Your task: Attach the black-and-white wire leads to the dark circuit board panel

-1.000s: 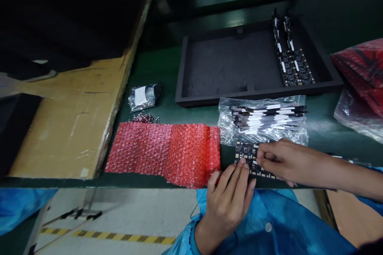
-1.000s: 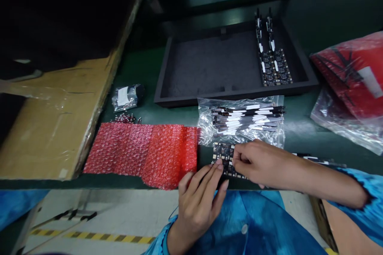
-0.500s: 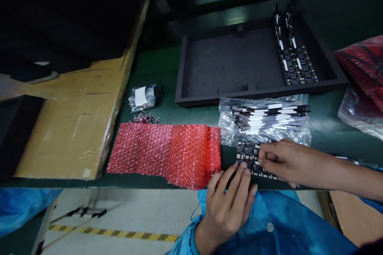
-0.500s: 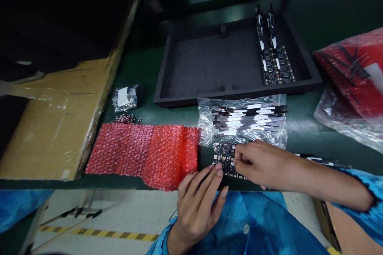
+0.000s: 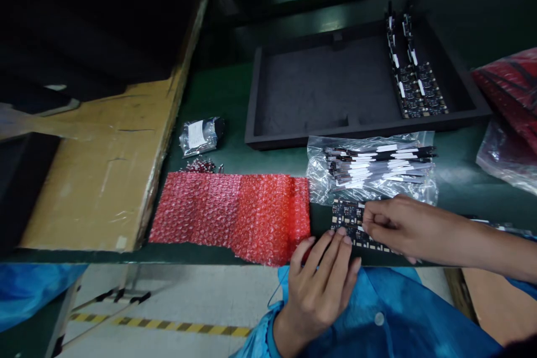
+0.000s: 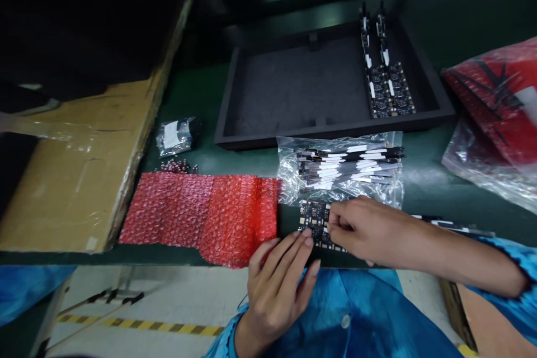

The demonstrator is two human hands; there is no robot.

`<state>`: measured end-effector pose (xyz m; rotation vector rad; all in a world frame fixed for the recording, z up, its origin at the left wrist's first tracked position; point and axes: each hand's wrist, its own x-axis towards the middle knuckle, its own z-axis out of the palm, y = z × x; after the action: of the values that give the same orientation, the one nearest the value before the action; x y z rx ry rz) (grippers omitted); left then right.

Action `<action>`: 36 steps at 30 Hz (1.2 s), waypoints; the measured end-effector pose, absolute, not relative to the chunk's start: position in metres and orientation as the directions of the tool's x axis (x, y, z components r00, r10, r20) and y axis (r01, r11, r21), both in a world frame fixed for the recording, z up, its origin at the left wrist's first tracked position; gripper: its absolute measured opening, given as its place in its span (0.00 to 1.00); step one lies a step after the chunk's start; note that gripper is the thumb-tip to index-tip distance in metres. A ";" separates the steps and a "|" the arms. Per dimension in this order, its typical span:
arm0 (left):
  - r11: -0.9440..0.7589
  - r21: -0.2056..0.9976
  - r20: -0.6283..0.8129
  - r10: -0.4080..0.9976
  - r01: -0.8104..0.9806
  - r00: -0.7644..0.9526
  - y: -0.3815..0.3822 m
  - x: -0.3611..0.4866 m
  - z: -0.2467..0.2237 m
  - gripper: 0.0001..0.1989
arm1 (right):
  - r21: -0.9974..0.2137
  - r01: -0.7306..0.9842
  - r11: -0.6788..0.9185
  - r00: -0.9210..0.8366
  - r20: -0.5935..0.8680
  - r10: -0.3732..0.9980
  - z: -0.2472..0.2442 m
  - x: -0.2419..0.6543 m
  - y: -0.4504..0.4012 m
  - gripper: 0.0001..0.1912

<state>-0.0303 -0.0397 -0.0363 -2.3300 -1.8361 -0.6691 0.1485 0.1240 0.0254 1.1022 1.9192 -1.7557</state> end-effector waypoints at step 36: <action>-0.244 0.185 0.387 0.908 0.952 0.157 -0.032 -0.026 -0.032 0.18 | -0.709 0.705 -0.020 -0.662 -0.668 0.339 0.016 0.152 0.117 0.09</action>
<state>-0.0261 -0.0316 -0.0323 -2.3101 -1.8650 -0.6514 0.1519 0.1173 0.0159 1.0959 1.9616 -1.7322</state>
